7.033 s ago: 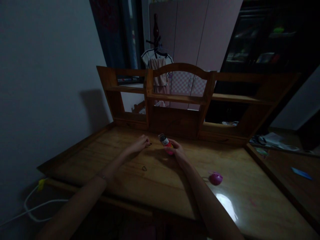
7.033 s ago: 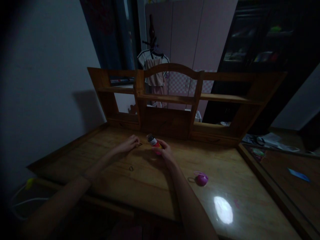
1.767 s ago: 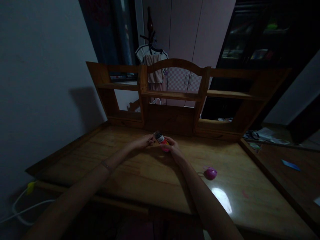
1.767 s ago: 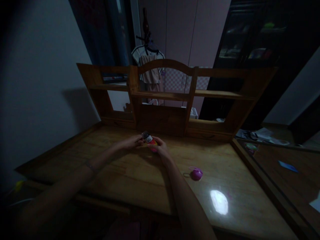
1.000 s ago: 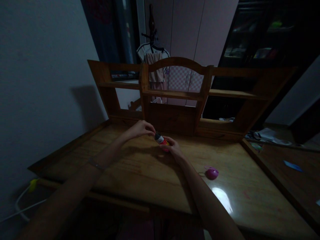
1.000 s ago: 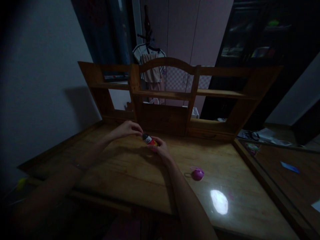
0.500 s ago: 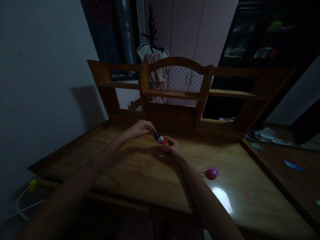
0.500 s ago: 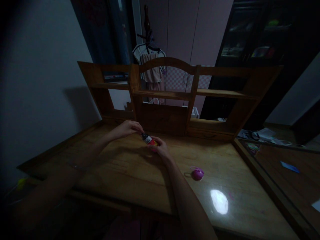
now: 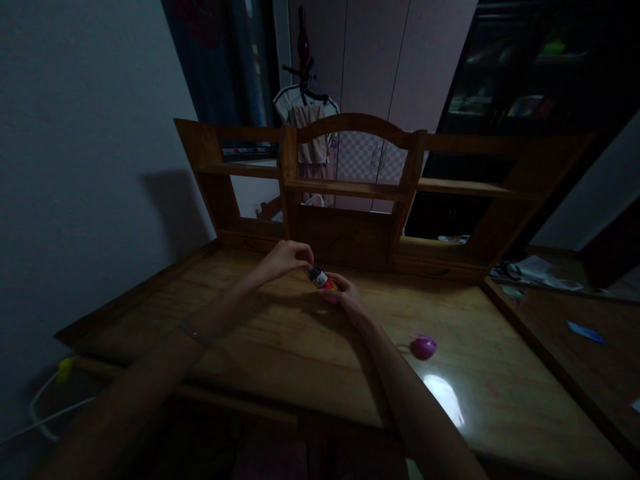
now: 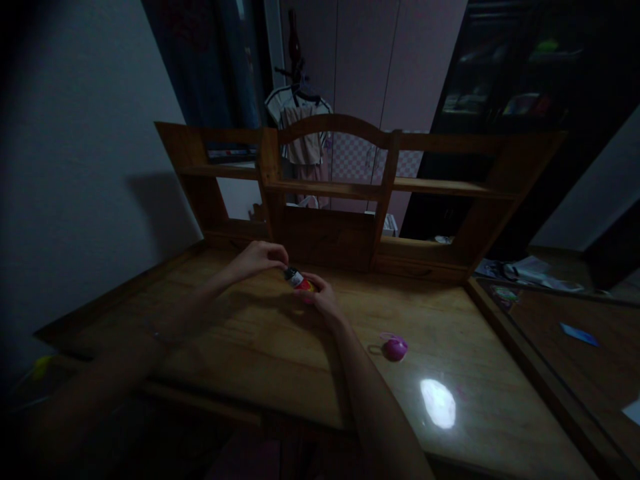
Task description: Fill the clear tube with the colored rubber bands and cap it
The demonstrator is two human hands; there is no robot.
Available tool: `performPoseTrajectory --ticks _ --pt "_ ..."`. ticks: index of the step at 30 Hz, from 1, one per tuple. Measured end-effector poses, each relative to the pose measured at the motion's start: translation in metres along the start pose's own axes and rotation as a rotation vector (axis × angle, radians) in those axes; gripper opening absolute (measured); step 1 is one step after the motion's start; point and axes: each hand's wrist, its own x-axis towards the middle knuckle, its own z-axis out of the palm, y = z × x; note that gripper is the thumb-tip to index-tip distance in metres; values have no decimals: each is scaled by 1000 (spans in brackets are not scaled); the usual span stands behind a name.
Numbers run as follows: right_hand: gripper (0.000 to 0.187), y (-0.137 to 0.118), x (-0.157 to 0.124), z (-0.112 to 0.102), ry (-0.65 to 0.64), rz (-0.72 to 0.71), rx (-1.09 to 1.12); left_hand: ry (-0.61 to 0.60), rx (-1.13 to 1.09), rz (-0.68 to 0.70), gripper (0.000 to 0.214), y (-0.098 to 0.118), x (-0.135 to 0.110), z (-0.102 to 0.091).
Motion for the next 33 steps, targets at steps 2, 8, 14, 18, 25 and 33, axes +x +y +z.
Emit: performPoseTrajectory --ticks 2,8,14,18,25,33 --pt "55 0 0 0 -2 2 2 28 -23 -11 13 -1 1 3" --pt "55 1 1 0 -2 12 -2 28 -66 -27 17 -6 2 8" --pt "57 0 2 1 -4 15 -5 17 65 -23 15 -7 3 8" --pt "56 1 2 1 -5 9 -6 124 234 11 19 -9 5 9" --pt "57 -1 0 2 -35 14 -19 -32 189 -171 30 -24 12 12" --pt "55 -3 -1 4 -73 21 -58 -235 141 -207 27 -39 15 15"
